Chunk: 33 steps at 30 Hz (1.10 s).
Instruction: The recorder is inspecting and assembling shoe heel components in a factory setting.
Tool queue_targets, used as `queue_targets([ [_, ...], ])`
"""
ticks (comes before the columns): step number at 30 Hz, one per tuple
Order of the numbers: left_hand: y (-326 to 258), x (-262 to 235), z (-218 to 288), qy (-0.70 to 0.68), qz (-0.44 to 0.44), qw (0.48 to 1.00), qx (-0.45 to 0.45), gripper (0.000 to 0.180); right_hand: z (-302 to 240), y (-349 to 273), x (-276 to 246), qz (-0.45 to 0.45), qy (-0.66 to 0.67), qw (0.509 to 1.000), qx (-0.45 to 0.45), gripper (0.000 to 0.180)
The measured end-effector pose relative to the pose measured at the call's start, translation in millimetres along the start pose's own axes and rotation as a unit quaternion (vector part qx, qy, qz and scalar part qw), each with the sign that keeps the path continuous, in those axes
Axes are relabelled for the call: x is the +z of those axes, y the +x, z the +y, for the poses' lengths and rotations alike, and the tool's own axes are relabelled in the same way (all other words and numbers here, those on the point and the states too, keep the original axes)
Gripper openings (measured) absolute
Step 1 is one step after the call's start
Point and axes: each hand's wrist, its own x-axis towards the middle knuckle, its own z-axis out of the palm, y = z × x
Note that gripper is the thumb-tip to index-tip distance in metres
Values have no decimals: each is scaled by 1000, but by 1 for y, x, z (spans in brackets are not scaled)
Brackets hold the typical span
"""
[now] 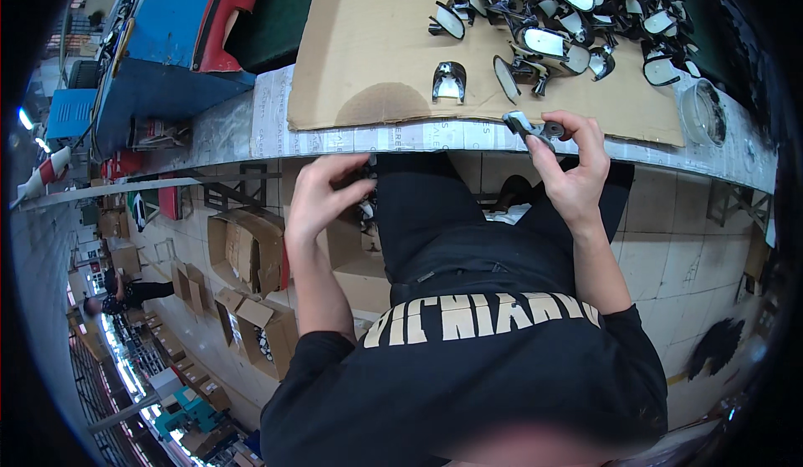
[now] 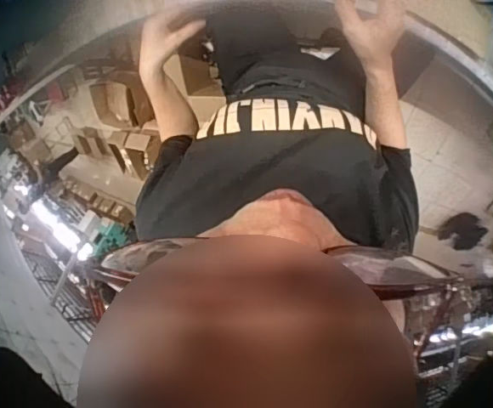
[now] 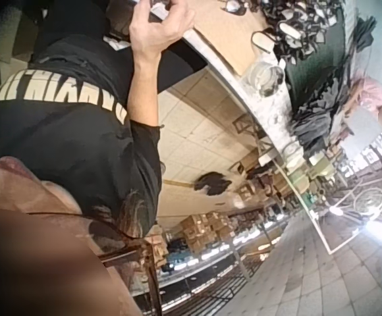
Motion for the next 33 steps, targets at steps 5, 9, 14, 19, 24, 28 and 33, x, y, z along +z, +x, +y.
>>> queue_targets([
  [5, 98, 49, 26, -97, 87, 983, 126, 44, -11, -3, -4, -4, -3, 1000, -8, 31],
  [9, 151, 83, 19, -49, 99, 973, 202, 43, -15, -10, -11, 2, -8, 1000, 0, 31],
  [14, 152, 92, 9, -82, 118, 970, 195, 33, -6, -17, -20, 10, -8, 999, 31, 31],
  [19, 117, 91, 17, -220, 129, 963, 83, 31, -1, -14, -12, -3, 38, 998, 45, 30],
  [24, 78, 108, 39, -463, 104, 878, 70, 22, -17, -8, -3, -23, 113, 992, 58, 31],
  [28, 55, 125, 54, -459, 77, 877, 119, 30, -26, -5, 2, -43, 152, 987, 19, 33],
  [33, 43, 123, 81, -445, 65, 888, 90, 69, -27, -7, 1, -36, 52, 996, -62, 37],
])
